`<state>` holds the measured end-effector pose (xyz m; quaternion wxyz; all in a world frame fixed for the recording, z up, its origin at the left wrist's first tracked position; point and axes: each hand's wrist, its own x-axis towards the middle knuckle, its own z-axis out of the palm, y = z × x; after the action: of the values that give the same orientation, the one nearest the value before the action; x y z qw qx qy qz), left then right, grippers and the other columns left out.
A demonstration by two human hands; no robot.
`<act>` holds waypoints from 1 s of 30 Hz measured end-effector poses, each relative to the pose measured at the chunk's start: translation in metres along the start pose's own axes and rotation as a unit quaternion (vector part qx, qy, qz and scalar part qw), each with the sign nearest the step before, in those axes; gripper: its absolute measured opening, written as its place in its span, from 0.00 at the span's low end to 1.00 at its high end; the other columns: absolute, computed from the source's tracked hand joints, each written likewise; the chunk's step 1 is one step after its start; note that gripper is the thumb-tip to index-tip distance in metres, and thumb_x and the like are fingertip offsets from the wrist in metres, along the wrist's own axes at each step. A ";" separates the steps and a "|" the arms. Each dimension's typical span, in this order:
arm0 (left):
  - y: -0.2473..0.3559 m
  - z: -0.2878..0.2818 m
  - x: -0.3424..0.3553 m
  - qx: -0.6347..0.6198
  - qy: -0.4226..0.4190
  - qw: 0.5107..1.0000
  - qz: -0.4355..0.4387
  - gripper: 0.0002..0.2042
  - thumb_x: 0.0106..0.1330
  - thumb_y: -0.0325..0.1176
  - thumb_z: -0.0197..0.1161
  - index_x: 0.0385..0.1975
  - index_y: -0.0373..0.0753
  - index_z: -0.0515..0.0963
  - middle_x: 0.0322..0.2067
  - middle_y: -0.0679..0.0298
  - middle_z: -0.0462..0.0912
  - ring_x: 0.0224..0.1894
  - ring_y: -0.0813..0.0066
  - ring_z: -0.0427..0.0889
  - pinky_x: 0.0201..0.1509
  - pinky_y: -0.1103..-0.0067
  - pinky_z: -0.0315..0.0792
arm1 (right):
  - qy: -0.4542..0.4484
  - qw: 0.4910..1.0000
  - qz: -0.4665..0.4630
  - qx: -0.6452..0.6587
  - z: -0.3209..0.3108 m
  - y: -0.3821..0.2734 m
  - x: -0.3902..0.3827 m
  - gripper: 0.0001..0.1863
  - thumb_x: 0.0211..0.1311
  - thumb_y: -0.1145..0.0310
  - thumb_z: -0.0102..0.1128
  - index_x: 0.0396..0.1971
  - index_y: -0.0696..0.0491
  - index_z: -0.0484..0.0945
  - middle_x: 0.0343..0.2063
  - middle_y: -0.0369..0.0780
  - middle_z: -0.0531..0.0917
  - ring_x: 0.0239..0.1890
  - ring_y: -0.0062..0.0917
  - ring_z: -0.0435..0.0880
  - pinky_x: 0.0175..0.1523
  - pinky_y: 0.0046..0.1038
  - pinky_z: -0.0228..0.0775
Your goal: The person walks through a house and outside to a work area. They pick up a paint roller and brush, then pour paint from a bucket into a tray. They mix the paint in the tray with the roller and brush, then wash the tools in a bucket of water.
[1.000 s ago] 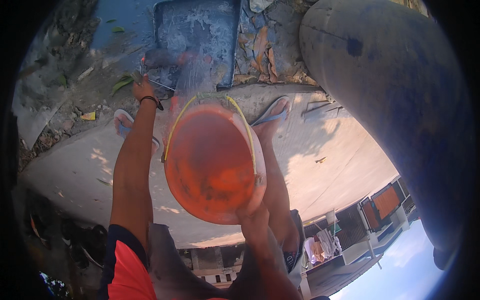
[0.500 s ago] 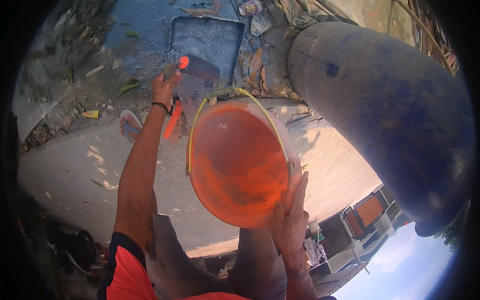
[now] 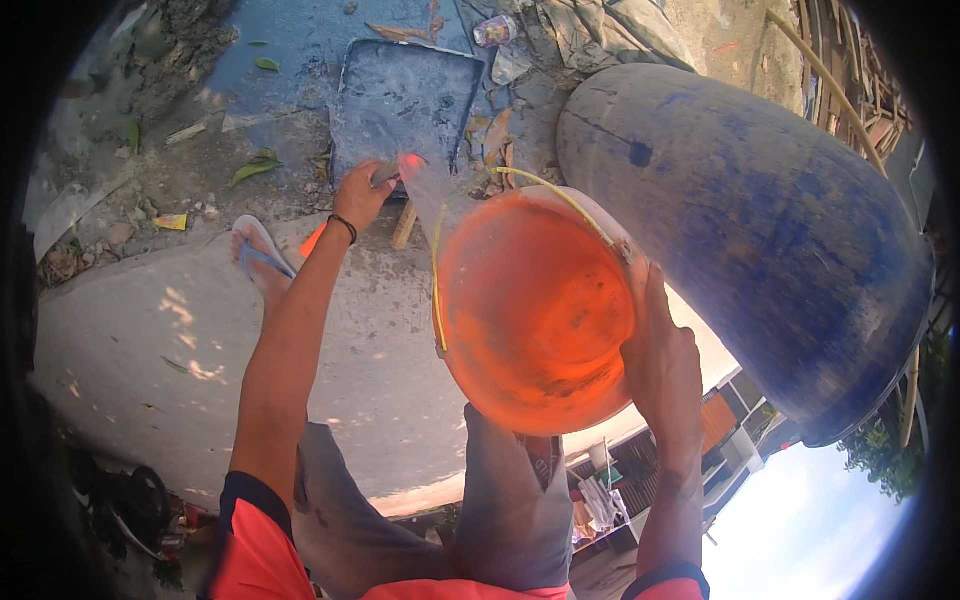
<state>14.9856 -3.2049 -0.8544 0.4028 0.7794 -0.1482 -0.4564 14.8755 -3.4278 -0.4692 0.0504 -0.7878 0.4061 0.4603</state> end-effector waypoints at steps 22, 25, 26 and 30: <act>0.059 -0.002 -0.064 0.113 -0.025 0.984 0.138 0.13 0.54 0.19 0.56 0.41 0.36 0.76 0.49 0.65 0.75 0.49 0.58 0.78 0.45 0.66 0.73 | 0.060 0.939 -0.292 -0.171 -0.053 -0.103 0.122 0.12 0.64 0.73 0.44 0.39 0.61 0.76 0.35 0.51 0.82 0.37 0.43 0.84 0.39 0.40 0.77; 0.068 -0.008 -0.064 0.128 -0.027 0.981 0.146 0.14 0.55 0.19 0.56 0.41 0.36 0.76 0.51 0.67 0.75 0.47 0.58 0.78 0.45 0.65 0.73 | 0.044 0.923 -0.330 -0.191 -0.046 -0.109 0.115 0.14 0.69 0.71 0.39 0.44 0.66 0.71 0.28 0.53 0.80 0.34 0.47 0.82 0.39 0.45 0.74; 0.071 -0.011 -0.064 0.121 -0.019 0.982 0.143 0.14 0.55 0.19 0.56 0.42 0.36 0.76 0.52 0.67 0.75 0.47 0.59 0.78 0.45 0.65 0.73 | 0.056 0.925 -0.328 -0.181 -0.044 -0.107 0.110 0.14 0.68 0.71 0.41 0.45 0.65 0.70 0.29 0.53 0.80 0.33 0.47 0.82 0.38 0.45 0.74; 0.080 -0.026 -0.068 0.082 -0.017 0.993 0.086 0.13 0.57 0.21 0.56 0.43 0.36 0.77 0.52 0.66 0.75 0.47 0.58 0.79 0.46 0.67 0.73 | 0.068 0.951 -0.266 -0.141 -0.048 -0.078 0.071 0.17 0.64 0.72 0.47 0.51 0.63 0.68 0.30 0.52 0.81 0.32 0.45 0.82 0.38 0.47 0.74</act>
<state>14.9814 -3.2017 -0.7468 0.3724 0.7864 -0.2588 -0.4194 14.9791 -3.4399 -0.5197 0.0317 -0.8956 0.1154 0.4285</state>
